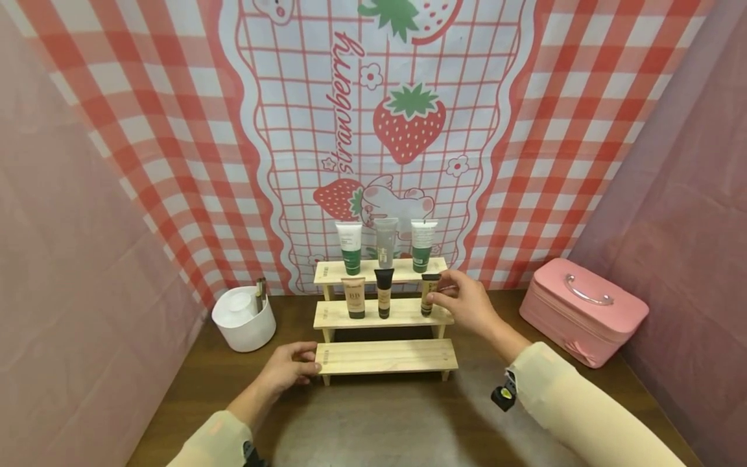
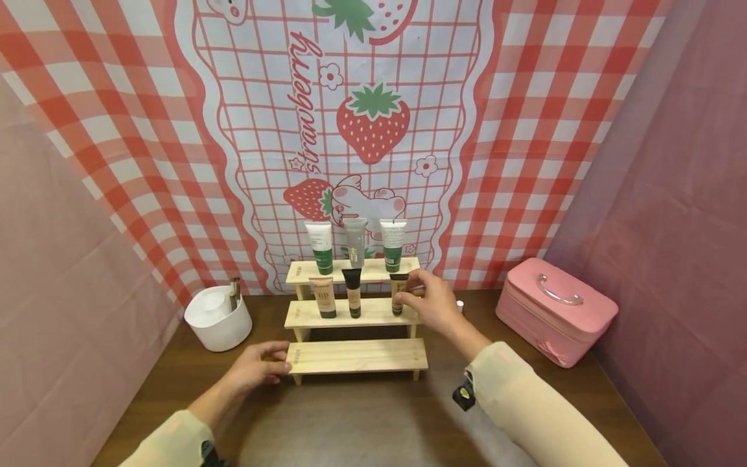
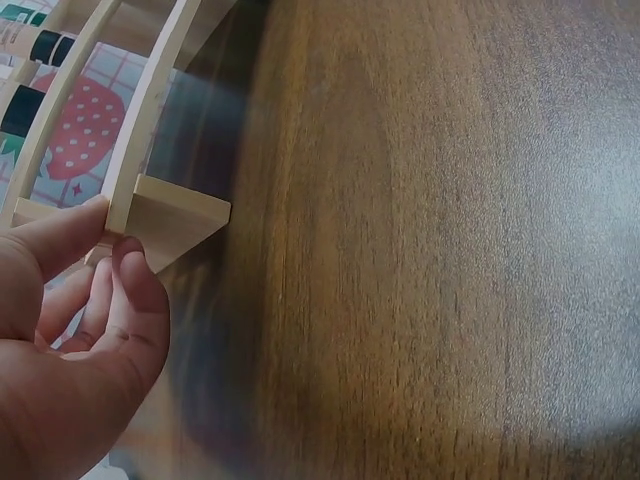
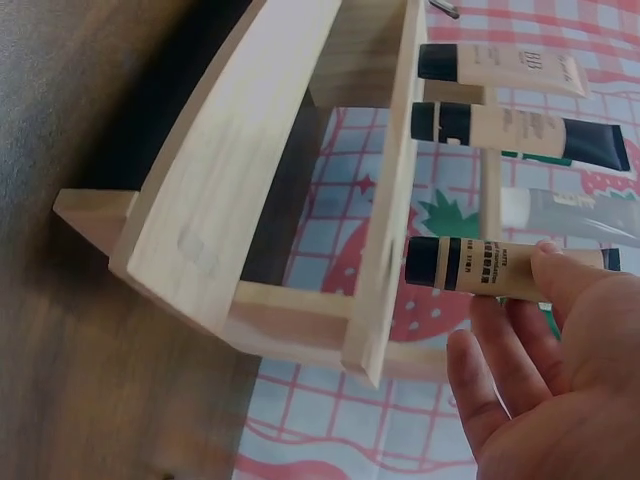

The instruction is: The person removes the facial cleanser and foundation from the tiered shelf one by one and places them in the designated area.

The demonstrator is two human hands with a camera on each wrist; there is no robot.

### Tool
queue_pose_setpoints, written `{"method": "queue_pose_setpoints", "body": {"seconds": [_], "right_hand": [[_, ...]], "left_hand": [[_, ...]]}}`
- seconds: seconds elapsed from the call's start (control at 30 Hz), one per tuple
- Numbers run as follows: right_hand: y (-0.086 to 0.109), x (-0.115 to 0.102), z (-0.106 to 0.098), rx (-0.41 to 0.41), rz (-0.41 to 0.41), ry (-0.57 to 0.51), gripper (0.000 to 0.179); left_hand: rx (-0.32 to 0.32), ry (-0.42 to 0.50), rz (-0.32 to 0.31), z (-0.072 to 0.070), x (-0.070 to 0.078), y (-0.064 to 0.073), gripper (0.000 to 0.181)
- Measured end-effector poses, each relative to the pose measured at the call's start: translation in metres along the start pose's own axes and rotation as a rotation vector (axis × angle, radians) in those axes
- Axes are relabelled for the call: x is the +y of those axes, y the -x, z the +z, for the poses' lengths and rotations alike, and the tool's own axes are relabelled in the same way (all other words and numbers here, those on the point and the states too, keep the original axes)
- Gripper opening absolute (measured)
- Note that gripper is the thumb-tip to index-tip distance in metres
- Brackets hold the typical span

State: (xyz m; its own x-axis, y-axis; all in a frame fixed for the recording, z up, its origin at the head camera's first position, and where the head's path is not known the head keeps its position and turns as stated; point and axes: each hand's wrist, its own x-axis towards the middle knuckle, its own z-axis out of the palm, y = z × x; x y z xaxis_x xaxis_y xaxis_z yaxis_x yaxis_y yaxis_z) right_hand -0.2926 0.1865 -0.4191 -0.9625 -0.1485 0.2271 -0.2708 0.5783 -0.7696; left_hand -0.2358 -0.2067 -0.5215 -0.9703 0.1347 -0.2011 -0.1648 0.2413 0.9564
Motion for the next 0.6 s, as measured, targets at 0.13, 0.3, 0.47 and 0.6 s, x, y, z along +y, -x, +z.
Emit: {"method": "queue_pose_setpoints", "body": {"seconds": [0.13,0.3,0.47,0.6], "right_hand": [[0.005,-0.001,-0.015,0.023,-0.040,0.005,0.032],[0.015,0.009,-0.037,0.040,-0.066,0.038,0.042],[0.029,0.032,-0.054,0.038,-0.019,0.055,0.044],[0.042,0.055,-0.059,0.005,0.029,0.038,0.044]], "left_hand": [[-0.009,-0.010,0.015,-0.002,0.000,0.001,0.061],[-0.055,-0.010,0.021,-0.007,0.001,0.002,0.064],[-0.079,-0.027,0.024,-0.006,0.002,0.004,0.065],[-0.051,-0.063,0.030,-0.001,0.006,0.006,0.062]]}}
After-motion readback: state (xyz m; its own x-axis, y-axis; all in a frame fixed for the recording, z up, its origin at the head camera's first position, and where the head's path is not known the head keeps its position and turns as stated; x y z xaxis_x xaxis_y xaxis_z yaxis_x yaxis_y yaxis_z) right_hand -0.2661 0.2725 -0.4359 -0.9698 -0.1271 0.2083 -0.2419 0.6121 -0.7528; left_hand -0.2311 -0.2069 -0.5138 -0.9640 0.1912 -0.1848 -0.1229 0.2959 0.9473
